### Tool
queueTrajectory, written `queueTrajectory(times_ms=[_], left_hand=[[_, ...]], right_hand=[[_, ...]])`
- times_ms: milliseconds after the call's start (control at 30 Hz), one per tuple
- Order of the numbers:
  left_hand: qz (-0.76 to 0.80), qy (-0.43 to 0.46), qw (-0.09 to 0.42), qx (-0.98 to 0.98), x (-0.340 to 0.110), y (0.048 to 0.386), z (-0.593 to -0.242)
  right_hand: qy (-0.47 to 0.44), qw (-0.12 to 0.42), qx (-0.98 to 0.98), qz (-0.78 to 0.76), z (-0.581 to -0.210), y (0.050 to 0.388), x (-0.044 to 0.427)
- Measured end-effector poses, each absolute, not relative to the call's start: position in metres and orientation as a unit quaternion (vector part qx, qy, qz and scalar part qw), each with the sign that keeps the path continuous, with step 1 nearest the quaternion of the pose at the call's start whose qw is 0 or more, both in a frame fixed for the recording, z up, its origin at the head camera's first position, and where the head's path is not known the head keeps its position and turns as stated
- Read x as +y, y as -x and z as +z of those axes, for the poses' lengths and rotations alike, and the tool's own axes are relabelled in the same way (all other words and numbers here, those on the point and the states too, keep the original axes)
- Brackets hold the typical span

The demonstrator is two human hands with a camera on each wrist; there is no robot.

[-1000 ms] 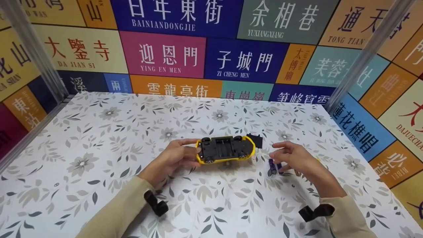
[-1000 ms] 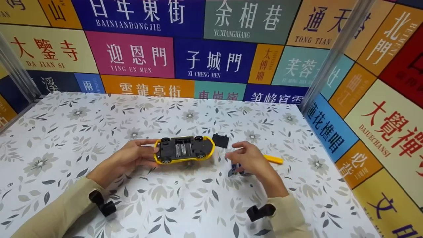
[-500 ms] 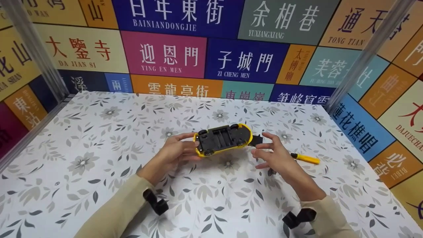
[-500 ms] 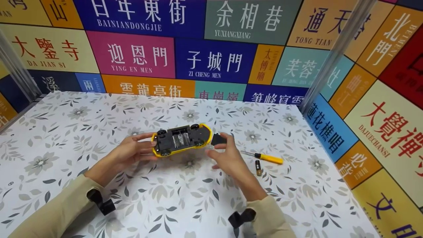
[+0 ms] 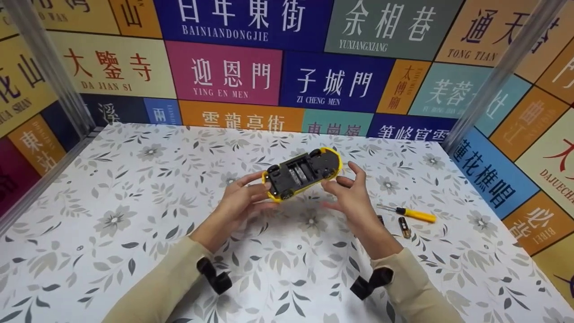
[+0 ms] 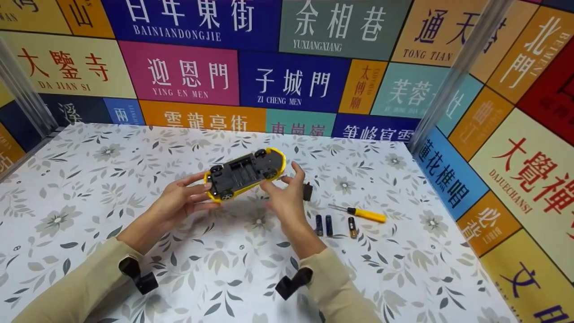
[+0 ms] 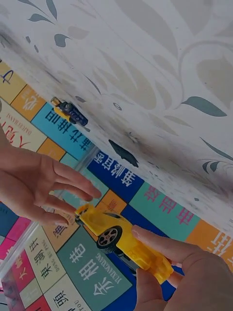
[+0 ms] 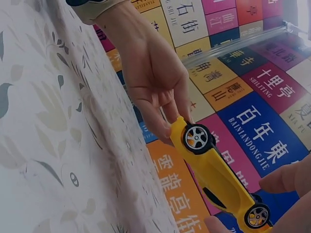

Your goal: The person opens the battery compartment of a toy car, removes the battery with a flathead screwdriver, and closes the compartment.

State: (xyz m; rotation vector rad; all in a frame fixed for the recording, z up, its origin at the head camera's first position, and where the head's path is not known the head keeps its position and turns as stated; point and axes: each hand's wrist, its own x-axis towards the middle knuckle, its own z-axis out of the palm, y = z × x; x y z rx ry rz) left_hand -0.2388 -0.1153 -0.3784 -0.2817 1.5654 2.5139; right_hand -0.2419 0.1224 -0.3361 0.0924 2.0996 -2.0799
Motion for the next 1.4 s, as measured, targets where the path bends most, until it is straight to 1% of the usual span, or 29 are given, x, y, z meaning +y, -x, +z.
queueTrajectory(times_ms=[167,300,400,633,900,1200,1400], left_hand=[[0.857,0.100,0.034,0.505,-0.113,0.240,-0.378],[0.864,0.096,0.023,0.494,-0.111,0.240,-0.378],[0.869,0.085,0.031,0.487,-0.108,0.240,-0.379],[0.865,0.047,0.055,0.496,-0.103,0.235,-0.381],[0.856,0.025,0.078,0.510,-0.103,0.233,-0.386],[0.854,0.000,0.103,0.509,-0.100,0.231,-0.389],[0.848,-0.014,0.123,0.516,-0.096,0.229,-0.391]], right_hand=[[-0.030,0.105,0.712,-0.693,-0.335,0.244,0.112],[-0.019,0.127,0.682,-0.720,-0.336,0.249,0.105],[-0.009,0.127,0.656,-0.744,-0.339,0.252,0.105],[-0.002,0.096,0.619,-0.779,-0.347,0.259,0.111],[0.009,0.085,0.617,-0.783,-0.351,0.262,0.113],[0.066,0.069,0.598,-0.796,-0.353,0.262,0.113],[0.084,0.072,0.606,-0.788,-0.350,0.261,0.116]])
